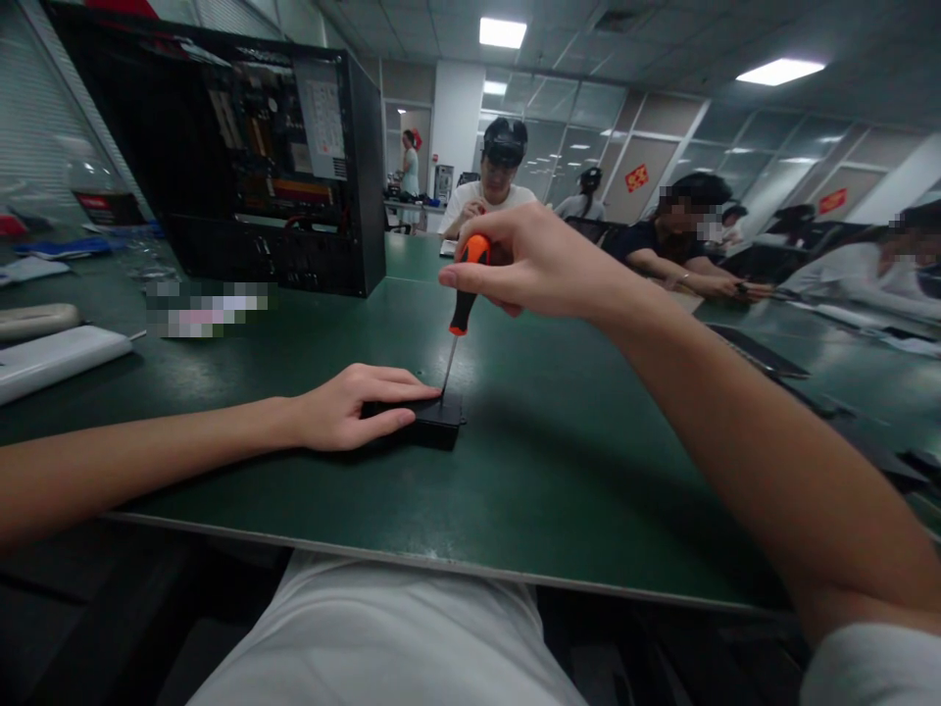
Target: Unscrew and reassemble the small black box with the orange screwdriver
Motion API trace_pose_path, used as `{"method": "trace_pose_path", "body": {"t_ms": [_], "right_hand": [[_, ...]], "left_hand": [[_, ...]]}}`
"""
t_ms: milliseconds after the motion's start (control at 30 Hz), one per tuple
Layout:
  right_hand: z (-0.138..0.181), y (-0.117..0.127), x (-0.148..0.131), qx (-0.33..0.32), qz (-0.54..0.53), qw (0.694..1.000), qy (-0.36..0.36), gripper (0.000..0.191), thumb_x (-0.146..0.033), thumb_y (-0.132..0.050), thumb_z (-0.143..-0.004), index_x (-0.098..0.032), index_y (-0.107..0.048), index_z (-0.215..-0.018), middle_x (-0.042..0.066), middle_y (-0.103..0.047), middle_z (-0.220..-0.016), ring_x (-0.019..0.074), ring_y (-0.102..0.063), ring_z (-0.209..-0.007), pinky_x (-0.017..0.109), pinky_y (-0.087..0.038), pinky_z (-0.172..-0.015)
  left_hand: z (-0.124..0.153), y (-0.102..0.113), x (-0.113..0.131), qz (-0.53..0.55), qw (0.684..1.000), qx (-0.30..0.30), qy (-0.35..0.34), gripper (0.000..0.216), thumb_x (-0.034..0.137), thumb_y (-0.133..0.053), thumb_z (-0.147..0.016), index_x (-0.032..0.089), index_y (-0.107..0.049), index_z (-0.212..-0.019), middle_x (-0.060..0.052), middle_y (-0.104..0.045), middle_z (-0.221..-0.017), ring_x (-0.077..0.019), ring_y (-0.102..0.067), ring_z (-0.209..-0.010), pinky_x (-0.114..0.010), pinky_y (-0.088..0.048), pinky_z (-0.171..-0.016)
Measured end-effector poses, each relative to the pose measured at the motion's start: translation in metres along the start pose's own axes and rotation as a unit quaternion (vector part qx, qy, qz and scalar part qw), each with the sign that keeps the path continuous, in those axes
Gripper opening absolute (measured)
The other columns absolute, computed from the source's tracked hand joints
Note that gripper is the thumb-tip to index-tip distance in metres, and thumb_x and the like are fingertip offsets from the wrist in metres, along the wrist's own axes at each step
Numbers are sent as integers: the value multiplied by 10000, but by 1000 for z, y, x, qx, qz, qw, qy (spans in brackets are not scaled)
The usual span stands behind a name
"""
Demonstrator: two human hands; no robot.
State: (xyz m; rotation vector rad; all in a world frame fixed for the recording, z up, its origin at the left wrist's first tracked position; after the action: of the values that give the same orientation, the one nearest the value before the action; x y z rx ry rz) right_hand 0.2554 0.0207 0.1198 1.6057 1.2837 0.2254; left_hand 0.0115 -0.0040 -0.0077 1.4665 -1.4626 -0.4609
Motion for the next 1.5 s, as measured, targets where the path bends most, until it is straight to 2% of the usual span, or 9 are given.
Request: {"method": "trace_pose_path", "body": {"t_ms": [233, 367, 567, 700, 867, 1033, 1133, 1300, 1500], "right_hand": [[6, -5, 19, 27, -24, 993, -110, 382, -511, -716, -889, -169, -602, -761, -30, -493, -507, 60, -421, -439, 212, -304, -413], [14, -2, 7, 23, 13, 994, -110, 320, -497, -669, -921, -180, -648, -880, -34, -476, -519, 80, -410, -464, 240, -308, -438], [12, 16, -41, -119, 114, 986, -19, 280, -462, -650, -901, -200, -713, -981, 13, -658, -784, 118, -587, -639, 258, -446, -540], [3, 23, -57, -206, 180, 962, -13, 270, -410, -653, -880, -229, -713, -1070, 5, -716, -979, 132, -659, -795, 248, -511, -641], [-4, 20, -56, -190, 297, 933, -71, 220, -423, -679, -878, -238, -697, -996, -25, -665, -755, 82, -544, -576, 241, -372, -466], [-9, 10, -60, -137, 350, 921, -102, 431, -636, -551, -933, -225, -679, -896, 9, -634, -685, 119, -507, -542, 309, -371, -487], [-9, 7, -64, -112, 364, 918, -110, 440, -589, -463, -986, -236, -697, -868, 23, -624, -681, 138, -516, -571, 324, -397, -542], [-1, 12, -67, -164, 326, 928, -75, 232, -375, -490, -974, -285, -703, -991, -13, -688, -811, 107, -568, -642, 267, -415, -579], [3, 17, -69, -173, 318, 923, -127, 380, -535, -499, -980, -250, -750, -992, 3, -680, -710, 118, -581, -589, 271, -409, -538]], "left_hand": [[0, -2, -1, 2, 1000, 20, -9, 391, 273, -557, -1010, 113, -674, -1347, -155, -744, -1200, -226, -725, -1030, -296, -537, -888], [0, -1, -1, 9, 1000, 18, -9, 393, 270, -563, -1007, 101, -673, -1345, -156, -744, -1195, -227, -723, -1027, -298, -535, -892], [-1, -1, 1, 13, 1000, 20, -1, 377, 265, -563, -1003, 116, -678, -1329, -138, -757, -1154, -214, -724, -987, -285, -531, -867], [-3, -1, 3, 29, 999, 27, 36, 370, 277, -602, -980, 123, -688, -1305, -108, -773, -1118, -204, -727, -955, -279, -525, -853], [-3, -1, 5, 55, 995, 28, 82, 369, 295, -627, -964, 145, -698, -1294, -89, -773, -1165, -208, -722, -992, -290, -518, -903], [-4, -1, 7, 56, 995, 24, 83, 379, 301, -607, -969, 128, -692, -1295, -101, -771, -1164, -216, -722, -999, -298, -516, -891], [-5, 0, 6, 54, 995, 15, 83, 384, 313, -602, -969, 140, -688, -1302, -101, -765, -1193, -228, -719, -1031, -315, -516, -922], [-4, 2, 3, 66, 994, 8, 83, 400, 338, -603, -971, 146, -676, -1314, -90, -756, -1217, -223, -711, -1071, -300, -508, -946], [-4, 4, 3, 42, 992, 5, 123, 401, 404, -629, -948, 154, -675, -1259, -72, -758, -1144, -221, -714, -976, -297, -521, -865]]}}
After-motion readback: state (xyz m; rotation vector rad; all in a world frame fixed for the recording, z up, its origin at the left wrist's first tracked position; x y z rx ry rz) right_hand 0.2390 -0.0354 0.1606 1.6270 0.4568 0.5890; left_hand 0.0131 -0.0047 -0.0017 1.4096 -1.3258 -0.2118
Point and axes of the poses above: each hand's wrist, its own z-axis away from the middle knuckle, its own y-axis out of the back of the hand, x = y × z, the point moved 1 cm from there along -z, towards the middle knuckle
